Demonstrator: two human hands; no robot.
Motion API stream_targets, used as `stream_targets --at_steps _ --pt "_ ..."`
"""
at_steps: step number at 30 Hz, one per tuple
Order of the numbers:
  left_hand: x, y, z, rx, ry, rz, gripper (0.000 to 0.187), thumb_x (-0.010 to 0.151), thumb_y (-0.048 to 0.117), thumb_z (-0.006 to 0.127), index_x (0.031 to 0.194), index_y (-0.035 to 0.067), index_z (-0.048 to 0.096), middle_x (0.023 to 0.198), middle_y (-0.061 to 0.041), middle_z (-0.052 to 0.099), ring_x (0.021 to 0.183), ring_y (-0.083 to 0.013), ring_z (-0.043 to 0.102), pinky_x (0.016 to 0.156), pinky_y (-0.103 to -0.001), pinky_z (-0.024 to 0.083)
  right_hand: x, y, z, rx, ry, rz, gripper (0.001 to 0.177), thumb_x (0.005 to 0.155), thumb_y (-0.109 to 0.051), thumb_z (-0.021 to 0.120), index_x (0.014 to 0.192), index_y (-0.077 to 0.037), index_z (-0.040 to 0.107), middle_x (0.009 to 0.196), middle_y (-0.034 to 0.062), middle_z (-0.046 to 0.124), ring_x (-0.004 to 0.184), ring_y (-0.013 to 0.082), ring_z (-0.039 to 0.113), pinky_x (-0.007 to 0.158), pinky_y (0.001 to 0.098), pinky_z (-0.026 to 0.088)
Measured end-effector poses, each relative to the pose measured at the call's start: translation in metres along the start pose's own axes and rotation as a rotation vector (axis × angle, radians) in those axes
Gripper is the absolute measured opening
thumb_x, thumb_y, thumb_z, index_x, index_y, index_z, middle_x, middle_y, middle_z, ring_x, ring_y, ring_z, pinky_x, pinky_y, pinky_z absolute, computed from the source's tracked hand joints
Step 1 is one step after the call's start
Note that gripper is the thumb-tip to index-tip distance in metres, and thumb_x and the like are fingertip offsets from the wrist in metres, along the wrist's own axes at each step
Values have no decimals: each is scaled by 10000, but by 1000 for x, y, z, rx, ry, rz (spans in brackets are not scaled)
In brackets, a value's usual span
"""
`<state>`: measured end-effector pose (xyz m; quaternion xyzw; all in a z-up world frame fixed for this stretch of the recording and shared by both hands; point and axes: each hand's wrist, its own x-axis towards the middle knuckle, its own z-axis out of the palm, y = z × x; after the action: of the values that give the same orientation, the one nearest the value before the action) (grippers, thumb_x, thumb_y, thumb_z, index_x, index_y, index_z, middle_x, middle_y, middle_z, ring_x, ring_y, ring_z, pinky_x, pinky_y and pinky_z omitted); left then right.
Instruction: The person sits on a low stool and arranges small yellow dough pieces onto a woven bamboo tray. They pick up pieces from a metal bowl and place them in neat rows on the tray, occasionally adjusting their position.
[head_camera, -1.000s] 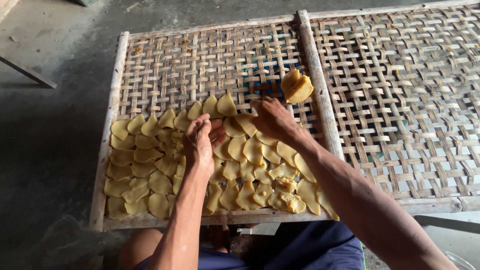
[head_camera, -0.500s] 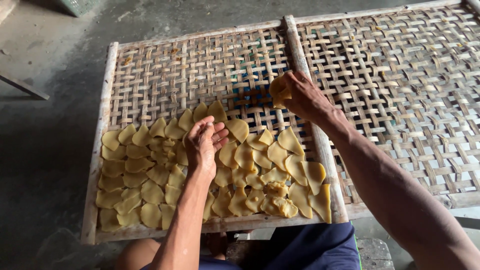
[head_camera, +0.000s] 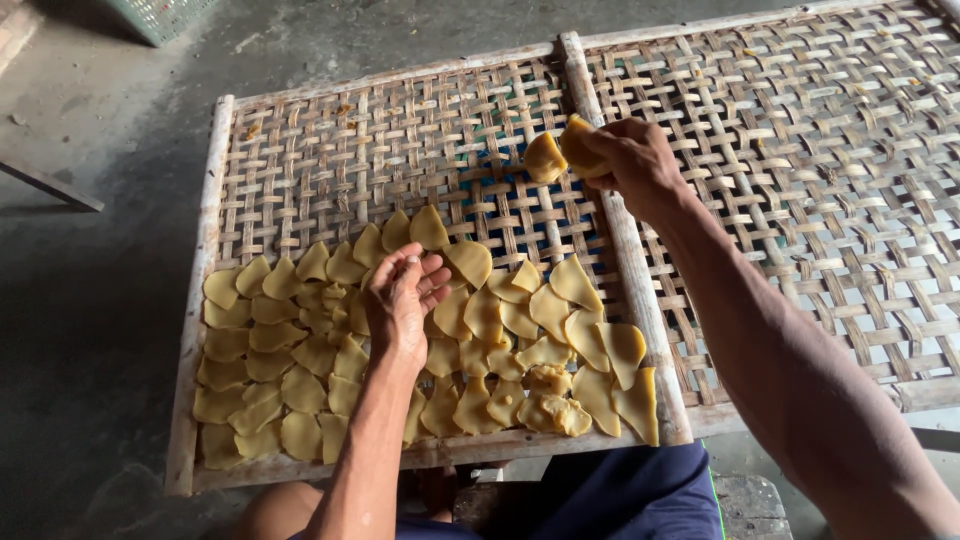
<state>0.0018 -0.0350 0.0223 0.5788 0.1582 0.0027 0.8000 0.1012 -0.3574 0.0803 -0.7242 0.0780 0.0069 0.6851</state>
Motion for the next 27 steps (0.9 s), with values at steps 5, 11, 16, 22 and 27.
stream_targets --at_steps 5,11,16,22,27 --pt "-18 -11 18 42 -107 24 272 975 230 646 1172 48 695 1021 -166 772 825 -240 769 681 -367 657 -47 12 24 -200 37 -302 230 1004 -140 658 1163 21 622 1142 183 654 998 274 722 892 369 647" --pt "-32 -42 47 -46 -214 -30 389 894 306 746 1186 52 710 1035 -118 754 881 -200 762 752 -346 679 -127 31 81 -61 -189 -369 252 953 -100 657 1160 -58 521 1162 147 663 1068 267 724 914 412 640" --pt "-31 -55 41 -77 -198 174 432 903 249 809 1250 10 711 1100 -100 763 958 -154 703 910 -276 579 -163 33 96 -258 -177 -379 271 935 -115 733 1148 -80 570 1104 154 622 1031 307 662 921 433 632" --pt "-54 -37 21 -255 -214 10 456 910 175 774 1338 38 699 1106 -64 747 940 -135 657 882 -285 551 -181 35 91 129 -323 -221 303 929 -124 698 1215 -102 600 1252 30 647 1219 171 640 1022 372 591" --pt "-70 -25 9 -454 -283 -42 409 894 130 757 1287 37 698 1213 -37 756 1079 -125 669 997 -287 539 -190 33 85 -18 -142 -195 283 938 -131 724 1209 -78 661 1063 25 657 1011 143 657 902 301 573"
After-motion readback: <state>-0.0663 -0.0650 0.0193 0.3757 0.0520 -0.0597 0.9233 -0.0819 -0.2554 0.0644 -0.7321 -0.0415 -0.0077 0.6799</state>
